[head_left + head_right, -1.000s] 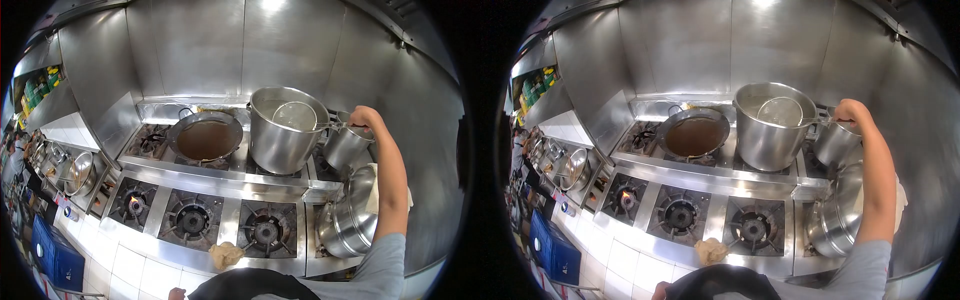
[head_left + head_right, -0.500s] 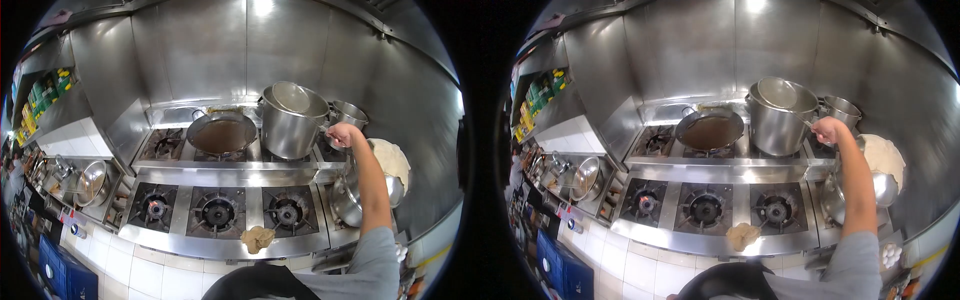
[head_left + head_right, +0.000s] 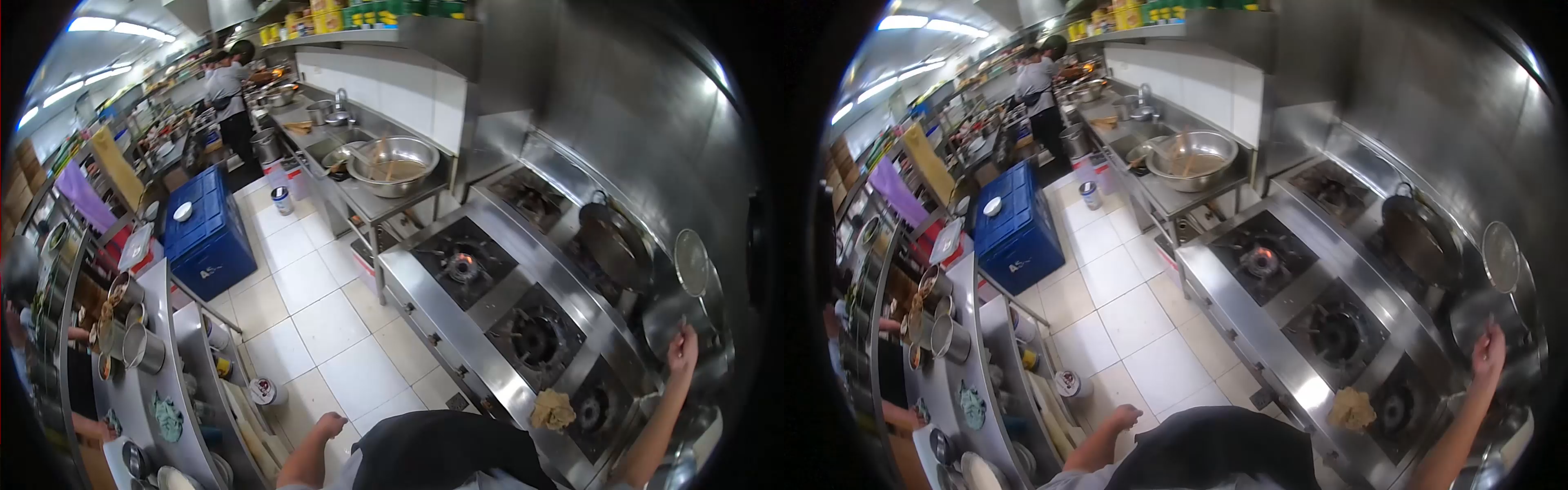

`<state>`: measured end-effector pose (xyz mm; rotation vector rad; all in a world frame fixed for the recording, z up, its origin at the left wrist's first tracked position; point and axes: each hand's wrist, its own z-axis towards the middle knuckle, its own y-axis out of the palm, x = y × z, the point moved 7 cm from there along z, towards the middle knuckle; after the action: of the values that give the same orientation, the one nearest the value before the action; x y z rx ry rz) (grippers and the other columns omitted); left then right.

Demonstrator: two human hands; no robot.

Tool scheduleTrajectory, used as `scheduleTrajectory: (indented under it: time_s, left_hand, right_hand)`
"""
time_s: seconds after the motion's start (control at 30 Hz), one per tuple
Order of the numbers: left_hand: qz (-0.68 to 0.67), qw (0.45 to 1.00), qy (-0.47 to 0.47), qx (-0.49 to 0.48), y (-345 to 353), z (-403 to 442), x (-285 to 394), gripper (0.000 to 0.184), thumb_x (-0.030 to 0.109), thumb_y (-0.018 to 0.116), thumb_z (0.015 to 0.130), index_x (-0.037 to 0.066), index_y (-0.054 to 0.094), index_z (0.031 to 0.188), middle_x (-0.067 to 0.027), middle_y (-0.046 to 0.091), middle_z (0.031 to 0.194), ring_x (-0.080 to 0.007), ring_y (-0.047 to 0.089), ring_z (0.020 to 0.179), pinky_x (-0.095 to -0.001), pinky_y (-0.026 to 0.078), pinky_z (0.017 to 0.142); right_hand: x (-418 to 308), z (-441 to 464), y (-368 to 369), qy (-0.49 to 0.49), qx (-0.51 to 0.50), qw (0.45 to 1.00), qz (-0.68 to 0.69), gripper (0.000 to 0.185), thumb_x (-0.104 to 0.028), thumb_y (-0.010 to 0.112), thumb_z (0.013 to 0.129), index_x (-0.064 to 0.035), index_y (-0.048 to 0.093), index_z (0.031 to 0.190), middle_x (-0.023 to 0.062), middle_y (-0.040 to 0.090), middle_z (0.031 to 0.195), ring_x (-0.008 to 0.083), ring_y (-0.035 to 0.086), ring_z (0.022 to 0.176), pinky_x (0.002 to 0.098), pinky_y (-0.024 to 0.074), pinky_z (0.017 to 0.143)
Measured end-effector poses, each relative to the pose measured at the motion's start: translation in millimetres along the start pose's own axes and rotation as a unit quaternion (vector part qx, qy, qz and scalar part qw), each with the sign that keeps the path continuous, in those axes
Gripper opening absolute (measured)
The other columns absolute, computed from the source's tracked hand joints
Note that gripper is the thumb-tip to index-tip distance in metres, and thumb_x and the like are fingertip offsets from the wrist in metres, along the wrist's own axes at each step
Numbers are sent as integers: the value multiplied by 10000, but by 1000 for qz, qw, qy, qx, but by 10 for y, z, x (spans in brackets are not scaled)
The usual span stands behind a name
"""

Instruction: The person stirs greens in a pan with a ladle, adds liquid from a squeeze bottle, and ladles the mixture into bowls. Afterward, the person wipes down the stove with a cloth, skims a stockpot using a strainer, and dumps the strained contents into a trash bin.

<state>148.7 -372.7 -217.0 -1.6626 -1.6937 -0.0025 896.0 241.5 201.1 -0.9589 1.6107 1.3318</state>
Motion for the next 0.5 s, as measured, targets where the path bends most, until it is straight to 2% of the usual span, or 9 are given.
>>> scheduleTrajectory:
  time_s: [0.03, 0.07, 0.1, 0.17, 0.23, 0.3, 0.33, 0.43, 0.5]
  left_hand:
    - [1, 999, -39, -11, -6, 4, -233, 392, 353, 636, 858, -25, 707, 936, -164, 685, 751, -271, 668, 643, -413, 550, 601]
    - [0, 997, -78, -23, 5, -6, -443, 393, 359, 632, 854, -21, 710, 914, -163, 684, 751, -274, 669, 642, -420, 552, 597]
    - [-10, 996, -82, -21, 7, -9, -597, 393, 359, 632, 854, -21, 710, 914, -163, 684, 751, -274, 669, 642, -420, 552, 597]
    - [-4, 983, -174, -49, -9, -32, -888, 407, 371, 622, 845, -24, 711, 881, -165, 682, 745, -279, 670, 637, -411, 555, 594]
    - [-35, 983, -178, -43, -71, -61, -928, 409, 372, 617, 845, -25, 708, 875, -163, 679, 734, -275, 666, 625, -405, 553, 587]
    - [-63, 980, -183, -35, -131, 26, -996, 412, 373, 611, 844, -27, 706, 869, -161, 676, 723, -272, 662, 612, -400, 552, 579]
    - [-95, 988, -123, -21, -159, 112, -980, 409, 371, 610, 846, -26, 705, 869, -156, 673, 715, -265, 659, 609, -392, 551, 577]
    - [-96, 992, 71, 30, -392, 425, -909, 423, 388, 632, 830, -27, 703, 869, -133, 659, 683, -235, 652, 598, -380, 545, 566]
    - [-184, 981, 2, 70, -641, 467, -867, 448, 412, 666, 801, -28, 707, 880, -119, 650, 666, -218, 652, 601, -368, 532, 563]
  right_hand:
    - [247, 25, 174, 28, -30, 998, 38, 56, -116, 557, 946, -82, 585, 981, -3, 631, 830, 29, 521, 511, 130, 469, 412]
    - [418, -388, 770, 75, 5, 996, 43, 56, -116, 563, 940, -81, 590, 975, -14, 610, 765, 27, 499, 489, 133, 464, 403]
    - [659, -441, 1125, 53, -1, 997, 54, 85, -119, 571, 934, -68, 598, 996, -35, 541, 655, 25, 463, 453, 137, 442, 386]
    - [1091, -693, 2044, 134, -111, 983, 61, 134, -67, 604, 890, -13, 606, 1012, -23, 560, 672, 42, 449, 434, 154, 397, 364]
    - [1577, -643, 2898, 139, -102, 984, 39, 140, -45, 630, 871, -7, 621, 1005, 4, 655, 783, 40, 432, 442, 158, 361, 361]
    - [1925, -885, 3986, 196, -145, 970, 25, 127, -30, 632, 870, -3, 625, 994, 24, 638, 745, 46, 421, 435, 162, 346, 371]
    - [2179, -860, 4465, 227, -221, 948, 35, 122, -31, 623, 876, 6, 619, 992, 21, 593, 682, 47, 401, 418, 165, 330, 370]
    - [2825, -811, 5897, 274, -291, 916, 27, 59, -90, 618, 888, -41, 611, 921, -2, 507, 614, 68, 394, 408, 196, 314, 343]
    - [3240, -741, 6871, 313, -360, 878, 41, 70, -95, 622, 885, -43, 610, 930, -10, 480, 589, 74, 391, 406, 208, 310, 341]
